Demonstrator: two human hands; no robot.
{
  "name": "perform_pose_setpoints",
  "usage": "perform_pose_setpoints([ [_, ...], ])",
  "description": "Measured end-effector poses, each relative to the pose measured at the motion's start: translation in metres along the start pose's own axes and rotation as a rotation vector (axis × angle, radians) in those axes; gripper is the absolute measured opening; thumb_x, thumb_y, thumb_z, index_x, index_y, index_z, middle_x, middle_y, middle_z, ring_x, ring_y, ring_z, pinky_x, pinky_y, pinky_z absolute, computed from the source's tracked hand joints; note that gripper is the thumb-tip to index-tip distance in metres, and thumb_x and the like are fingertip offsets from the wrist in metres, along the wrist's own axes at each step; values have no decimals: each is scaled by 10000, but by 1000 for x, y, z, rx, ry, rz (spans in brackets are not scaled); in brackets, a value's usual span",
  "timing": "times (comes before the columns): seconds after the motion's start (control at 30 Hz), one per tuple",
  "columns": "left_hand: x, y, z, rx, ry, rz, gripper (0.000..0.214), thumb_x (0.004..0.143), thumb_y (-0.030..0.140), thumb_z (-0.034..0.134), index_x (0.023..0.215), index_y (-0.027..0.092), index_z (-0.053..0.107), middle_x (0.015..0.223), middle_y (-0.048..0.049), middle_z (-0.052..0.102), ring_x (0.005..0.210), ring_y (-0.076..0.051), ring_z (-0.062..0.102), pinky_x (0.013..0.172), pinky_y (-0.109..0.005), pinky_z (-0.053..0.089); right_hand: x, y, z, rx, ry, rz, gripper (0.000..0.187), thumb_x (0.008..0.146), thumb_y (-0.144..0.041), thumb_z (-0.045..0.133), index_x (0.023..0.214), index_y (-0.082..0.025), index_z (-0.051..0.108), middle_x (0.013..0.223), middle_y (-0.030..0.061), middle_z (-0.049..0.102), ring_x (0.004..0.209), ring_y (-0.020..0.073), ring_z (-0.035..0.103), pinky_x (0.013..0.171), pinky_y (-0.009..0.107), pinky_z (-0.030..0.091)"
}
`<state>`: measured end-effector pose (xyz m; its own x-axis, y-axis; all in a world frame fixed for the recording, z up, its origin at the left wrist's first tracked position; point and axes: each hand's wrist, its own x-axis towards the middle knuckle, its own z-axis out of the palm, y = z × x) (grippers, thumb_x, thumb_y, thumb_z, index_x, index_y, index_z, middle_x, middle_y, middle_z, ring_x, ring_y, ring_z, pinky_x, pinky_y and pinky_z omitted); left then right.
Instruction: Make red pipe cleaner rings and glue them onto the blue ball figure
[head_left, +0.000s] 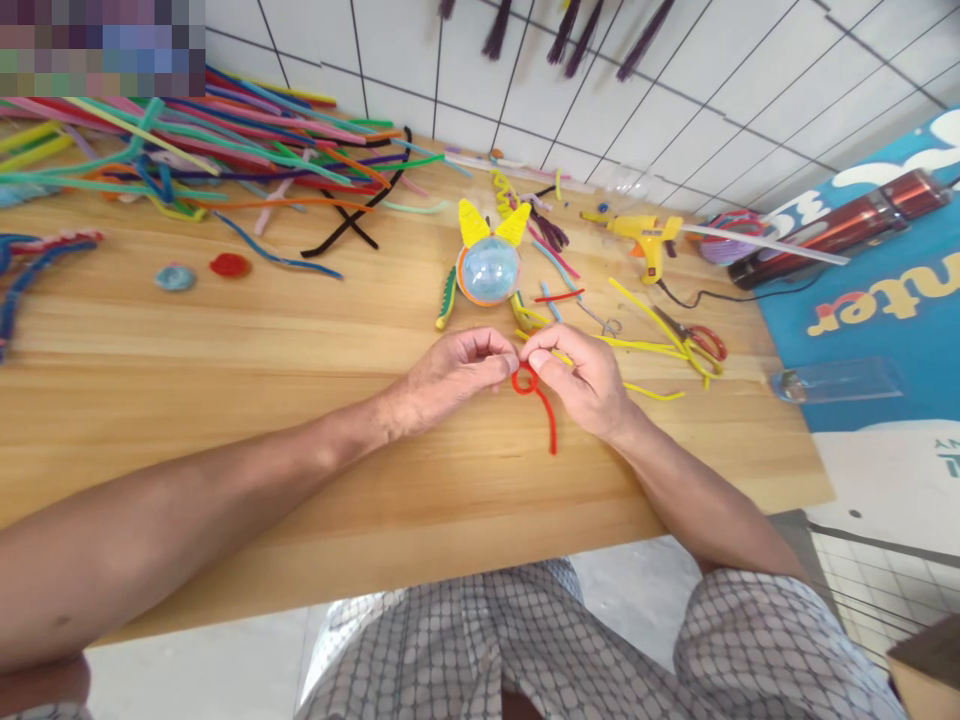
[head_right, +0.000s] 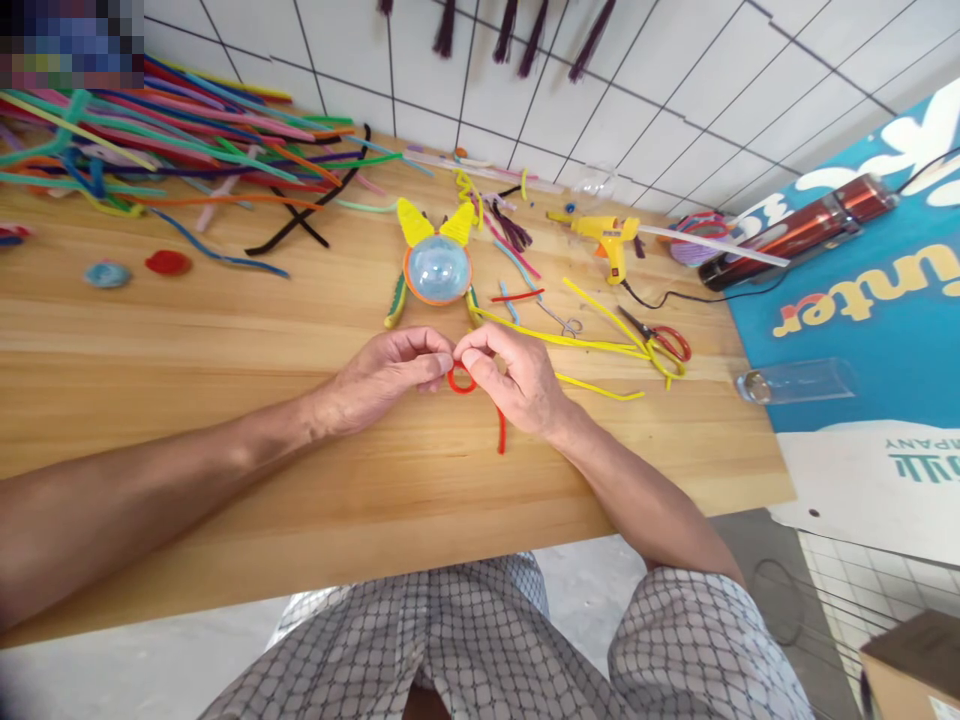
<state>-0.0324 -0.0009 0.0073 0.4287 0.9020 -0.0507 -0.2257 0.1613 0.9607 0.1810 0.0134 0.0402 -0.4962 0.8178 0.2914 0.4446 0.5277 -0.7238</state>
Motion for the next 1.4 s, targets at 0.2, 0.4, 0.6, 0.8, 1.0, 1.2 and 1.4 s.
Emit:
perform_pose_setpoints([
  [0.2,-1,1,1,12,10,0,210,841,378,758,851,197,651,788,13,665,686,-113,536,695,-277,477,1,4,3,185,-39,175,236,1028,-438,663,934,-238,746,803,2,707,732,173,621,694,310,516],
  [0.4,0,-1,0,37,5,11,212,849,376,756,843,197,641,785,9,666,689,-119,548,687,-278,475,5,11,6,358,-57,295,235,954,-445,731,862,-230,745,780,0,669,711,166,564,657,301,485],
  [0.6,1,-3,-1,71,7,5,244,865,419,759,861,199,653,815,-2,689,697,-121,554,672,-267,472,5,6,4,334,-75,289,230,941,-436,751,864,-223,717,755,-15,653,692,151,560,645,283,464],
  [0.8,-2,-7,1,161,23,56,274,925,462,728,898,195,673,860,-11,725,754,-134,592,727,-265,494,5,3,5,311,-91,301,196,901,-384,751,841,-225,655,769,-22,632,709,145,567,666,275,473],
  [1.0,-6,-13,0,197,14,126,194,939,384,709,935,191,691,908,-15,738,815,-144,617,782,-267,499,3,3,8,303,-113,281,101,847,-282,703,827,-228,621,757,-35,604,685,131,532,636,262,445],
  [1.2,-6,-11,-1,204,21,128,182,927,373,716,916,196,677,872,-7,709,793,-143,590,752,-262,483,4,5,9,383,-108,274,149,820,-306,753,852,-229,630,781,-33,629,703,132,557,664,269,481],
  [1.4,-5,-9,1,176,24,129,199,965,388,703,911,198,678,866,-13,714,770,-137,595,741,-265,487,4,7,8,388,-27,291,127,862,-359,726,879,-236,699,760,-21,650,686,147,564,627,281,479],
])
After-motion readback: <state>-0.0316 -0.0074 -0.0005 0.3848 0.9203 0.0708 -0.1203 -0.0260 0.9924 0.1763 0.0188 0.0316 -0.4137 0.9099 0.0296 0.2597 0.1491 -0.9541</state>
